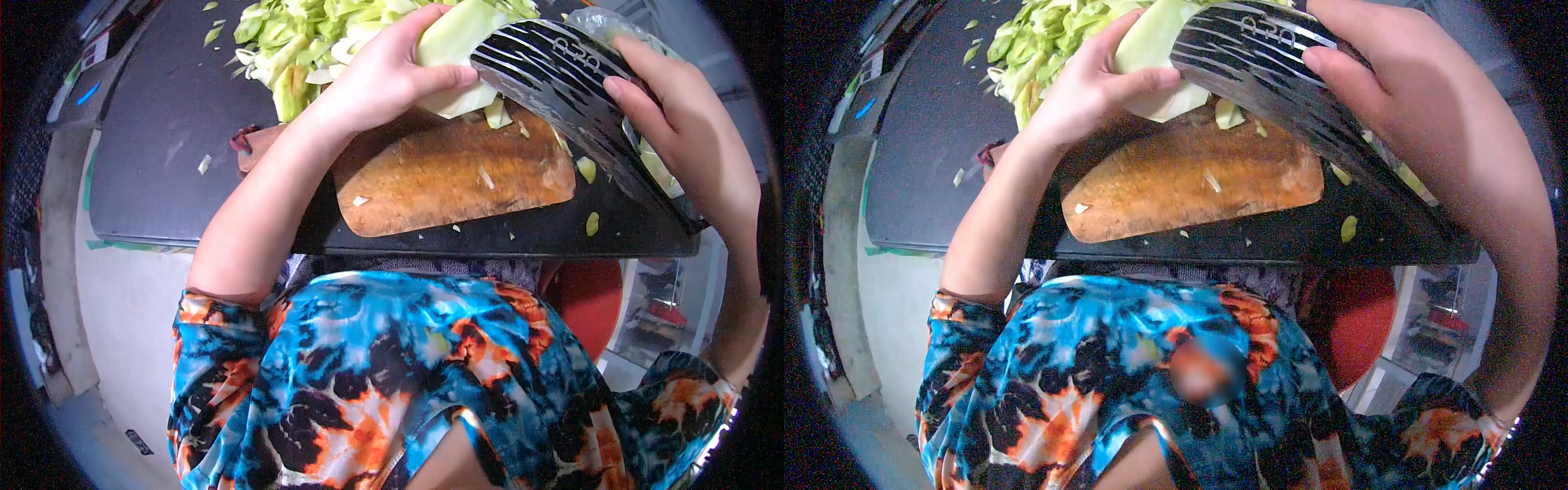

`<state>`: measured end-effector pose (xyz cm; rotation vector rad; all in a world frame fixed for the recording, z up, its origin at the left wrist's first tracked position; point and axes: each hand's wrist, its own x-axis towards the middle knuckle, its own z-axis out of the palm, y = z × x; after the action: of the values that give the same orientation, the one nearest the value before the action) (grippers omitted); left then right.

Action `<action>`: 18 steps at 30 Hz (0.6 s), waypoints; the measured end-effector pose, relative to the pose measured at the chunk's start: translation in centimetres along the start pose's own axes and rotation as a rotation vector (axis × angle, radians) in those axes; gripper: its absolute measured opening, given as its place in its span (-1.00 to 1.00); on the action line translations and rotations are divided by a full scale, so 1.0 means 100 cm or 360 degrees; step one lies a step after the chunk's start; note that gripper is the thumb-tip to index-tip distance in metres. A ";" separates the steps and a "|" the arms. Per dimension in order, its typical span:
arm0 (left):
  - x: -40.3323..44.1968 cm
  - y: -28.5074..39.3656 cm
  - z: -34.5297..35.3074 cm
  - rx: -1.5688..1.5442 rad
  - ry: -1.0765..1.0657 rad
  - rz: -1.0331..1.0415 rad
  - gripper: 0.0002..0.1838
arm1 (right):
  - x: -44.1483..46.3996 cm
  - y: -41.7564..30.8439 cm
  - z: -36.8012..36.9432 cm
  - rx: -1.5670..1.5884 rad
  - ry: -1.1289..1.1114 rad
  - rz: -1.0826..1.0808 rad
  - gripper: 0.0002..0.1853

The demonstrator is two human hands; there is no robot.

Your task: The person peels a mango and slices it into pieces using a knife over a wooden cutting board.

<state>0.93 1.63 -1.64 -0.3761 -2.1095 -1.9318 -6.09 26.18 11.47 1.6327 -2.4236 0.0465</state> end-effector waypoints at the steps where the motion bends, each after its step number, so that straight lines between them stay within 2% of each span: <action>1: 0.001 -0.003 0.000 -0.0038 -0.0012 -0.0004 -0.49 | 0.004 -0.005 0.000 -0.0011 -0.0059 0.0140 -0.68; 2: 0.000 -0.003 0.002 -0.0067 0.0013 -0.0038 -0.52 | 0.006 -0.017 -0.006 0.0132 -0.0222 0.0417 -0.68; 4: -0.003 0.000 0.005 -0.0126 0.0068 -0.0107 -0.57 | 0.007 -0.017 -0.003 0.0298 -0.0332 0.0521 -0.69; 5: -0.003 -0.002 0.005 -0.0117 0.0104 -0.0139 -0.59 | 0.003 0.001 0.009 0.0323 -0.0279 0.0351 -0.69; 7: -0.002 -0.006 0.005 -0.0097 0.0171 -0.0200 -0.60 | 0.006 -0.003 0.011 0.0358 -0.0377 0.0438 -0.69; 8: -0.002 -0.009 0.006 -0.0123 0.0203 -0.0153 -0.60 | 0.012 -0.017 0.003 0.0365 -0.0529 0.0692 -0.69; 10: 0.000 -0.016 0.009 -0.0173 0.0269 -0.0057 -0.61 | 0.011 -0.016 0.007 0.0285 -0.0427 0.0615 -0.69; 12: 0.000 -0.024 0.010 -0.0190 0.0356 -0.0077 -0.61 | 0.000 0.011 0.032 0.0153 -0.0018 0.0075 -0.69; 14: 0.001 -0.031 0.008 -0.0163 0.0386 -0.0068 -0.61 | 0.000 0.022 0.046 0.0057 0.0199 -0.0216 -0.69; 16: -0.001 -0.028 0.014 -0.0233 0.0466 -0.0059 -0.61 | 0.002 0.015 0.044 0.0166 0.0111 -0.0067 -0.68; 18: -0.004 -0.028 0.014 -0.0307 0.0535 -0.0049 -0.61 | 0.003 -0.002 0.034 0.0376 -0.0136 0.0301 -0.68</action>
<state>0.31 2.78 -4.51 -0.0476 -1.7343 -2.0550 -6.58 25.32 8.16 1.5158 -2.7202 0.3110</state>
